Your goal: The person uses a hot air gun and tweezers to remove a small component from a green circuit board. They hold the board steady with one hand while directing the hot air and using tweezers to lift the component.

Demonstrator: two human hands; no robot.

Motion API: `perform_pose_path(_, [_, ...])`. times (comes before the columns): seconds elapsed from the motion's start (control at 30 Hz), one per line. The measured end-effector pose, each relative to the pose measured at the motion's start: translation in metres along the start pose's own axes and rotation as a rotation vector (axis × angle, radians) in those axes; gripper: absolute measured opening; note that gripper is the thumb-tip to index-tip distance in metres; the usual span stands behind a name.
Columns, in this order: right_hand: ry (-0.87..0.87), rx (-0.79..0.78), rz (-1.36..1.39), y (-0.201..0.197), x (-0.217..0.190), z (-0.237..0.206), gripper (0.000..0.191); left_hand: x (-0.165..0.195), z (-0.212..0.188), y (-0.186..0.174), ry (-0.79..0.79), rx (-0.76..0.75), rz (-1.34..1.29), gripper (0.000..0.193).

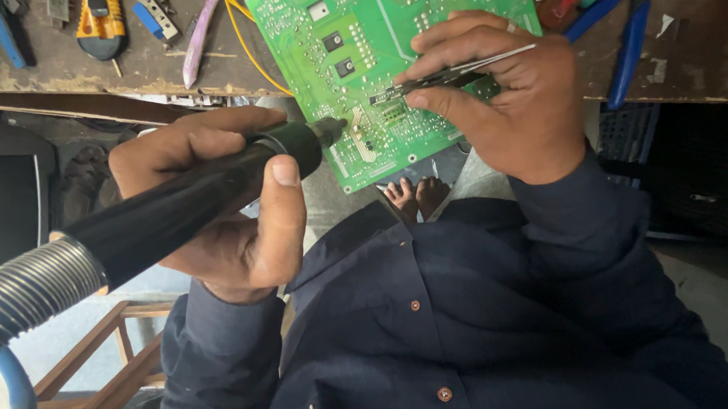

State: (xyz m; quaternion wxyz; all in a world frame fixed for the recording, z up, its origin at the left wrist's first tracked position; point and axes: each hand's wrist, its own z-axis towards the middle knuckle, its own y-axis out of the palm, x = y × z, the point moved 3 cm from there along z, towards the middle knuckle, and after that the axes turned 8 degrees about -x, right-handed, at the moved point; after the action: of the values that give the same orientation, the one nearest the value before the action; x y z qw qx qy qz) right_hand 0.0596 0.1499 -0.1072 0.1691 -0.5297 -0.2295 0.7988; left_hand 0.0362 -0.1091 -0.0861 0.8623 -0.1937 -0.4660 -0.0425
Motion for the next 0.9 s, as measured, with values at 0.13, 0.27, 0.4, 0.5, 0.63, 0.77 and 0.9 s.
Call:
perform_pose_path(0.13, [-0.013,-0.011,0.019,0.001,0.002,-0.001,0.024,-0.001,-0.002,0.001,-0.007,0.001,-0.012,0.035])
perform_pose_path(0.27, [-0.031,-0.004,0.004,0.000,-0.001,0.000,0.021,0.000,-0.004,0.001,-0.018,-0.010,0.004,0.035])
perform_pose_path(0.4, [0.035,0.026,0.161,-0.002,-0.004,0.001,0.020,0.001,-0.003,0.000,-0.021,-0.006,0.012,0.035])
perform_pose_path(0.5, [0.071,0.038,0.278,-0.004,-0.005,0.001,0.019,0.001,-0.003,-0.001,-0.018,0.001,0.006,0.035])
perform_pose_path(0.63, [-0.017,-0.001,0.196,-0.008,-0.007,-0.003,0.016,0.000,-0.006,-0.003,-0.039,0.010,-0.022,0.036])
perform_pose_path(0.77, [-0.028,-0.019,0.134,-0.015,-0.005,-0.011,0.014,-0.004,-0.008,-0.005,-0.030,0.028,-0.023,0.037])
perform_pose_path(0.9, [-0.041,-0.019,0.103,-0.027,0.000,-0.012,0.014,-0.006,-0.009,-0.005,-0.040,0.029,-0.071,0.036])
